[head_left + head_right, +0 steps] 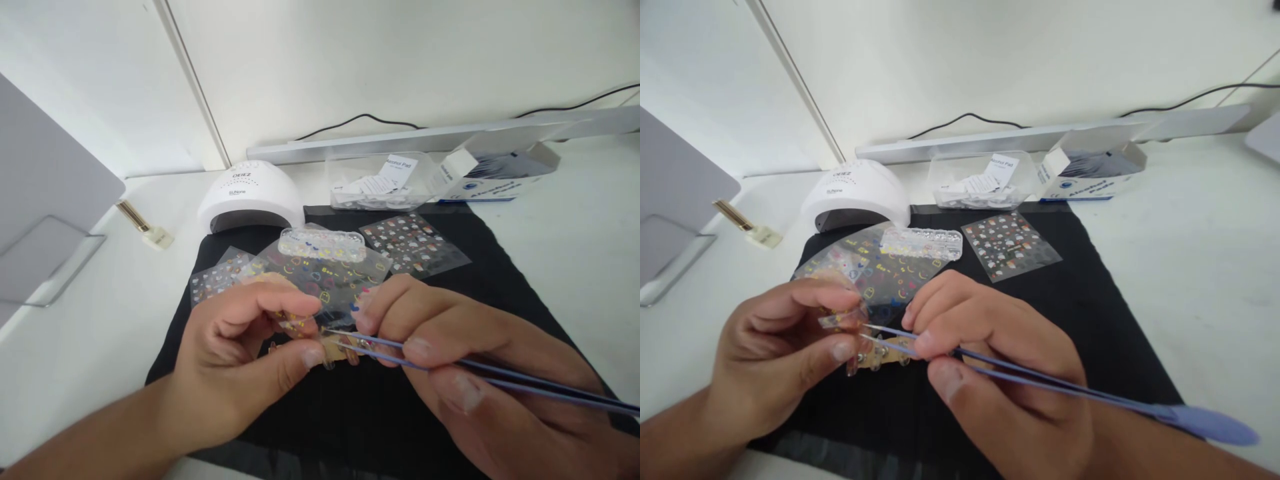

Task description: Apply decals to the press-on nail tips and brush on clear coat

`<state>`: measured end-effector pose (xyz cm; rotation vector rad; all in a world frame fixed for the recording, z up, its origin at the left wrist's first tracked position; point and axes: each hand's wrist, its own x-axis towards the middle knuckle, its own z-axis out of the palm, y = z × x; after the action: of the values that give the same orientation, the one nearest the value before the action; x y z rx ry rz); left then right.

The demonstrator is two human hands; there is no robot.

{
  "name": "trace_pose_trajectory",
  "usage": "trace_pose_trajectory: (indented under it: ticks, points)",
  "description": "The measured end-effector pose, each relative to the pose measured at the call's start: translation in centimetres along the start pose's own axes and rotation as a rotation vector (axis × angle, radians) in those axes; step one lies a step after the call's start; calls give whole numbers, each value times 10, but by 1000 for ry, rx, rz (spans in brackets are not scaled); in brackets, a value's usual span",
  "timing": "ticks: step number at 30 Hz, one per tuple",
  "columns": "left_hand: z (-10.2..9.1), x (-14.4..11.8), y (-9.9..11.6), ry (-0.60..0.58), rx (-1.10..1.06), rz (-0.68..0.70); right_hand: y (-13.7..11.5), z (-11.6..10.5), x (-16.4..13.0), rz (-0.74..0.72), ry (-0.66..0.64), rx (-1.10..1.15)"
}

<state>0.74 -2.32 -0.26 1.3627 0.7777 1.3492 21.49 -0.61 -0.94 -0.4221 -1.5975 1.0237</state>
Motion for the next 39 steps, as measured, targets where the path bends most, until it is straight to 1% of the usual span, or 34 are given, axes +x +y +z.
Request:
trace_pose_trajectory:
  ticks: [9,15,18,27,34,39]
  points:
    - [0,-1,2,1,35,0,0,3,-2,54,54,3]
    - [0,0,1,-3,42,15,0,4,0,39,42,25]
    - [1,1,2,1,37,7,0,4,0,22,33,20]
    - [1,1,3,14,49,-5,0,5,-1,29,53,5]
    - [2,2,4,5,29,-6,-1,5,2,11,35,4]
    - [1,1,3,0,22,-4,3,5,-3,23,41,12]
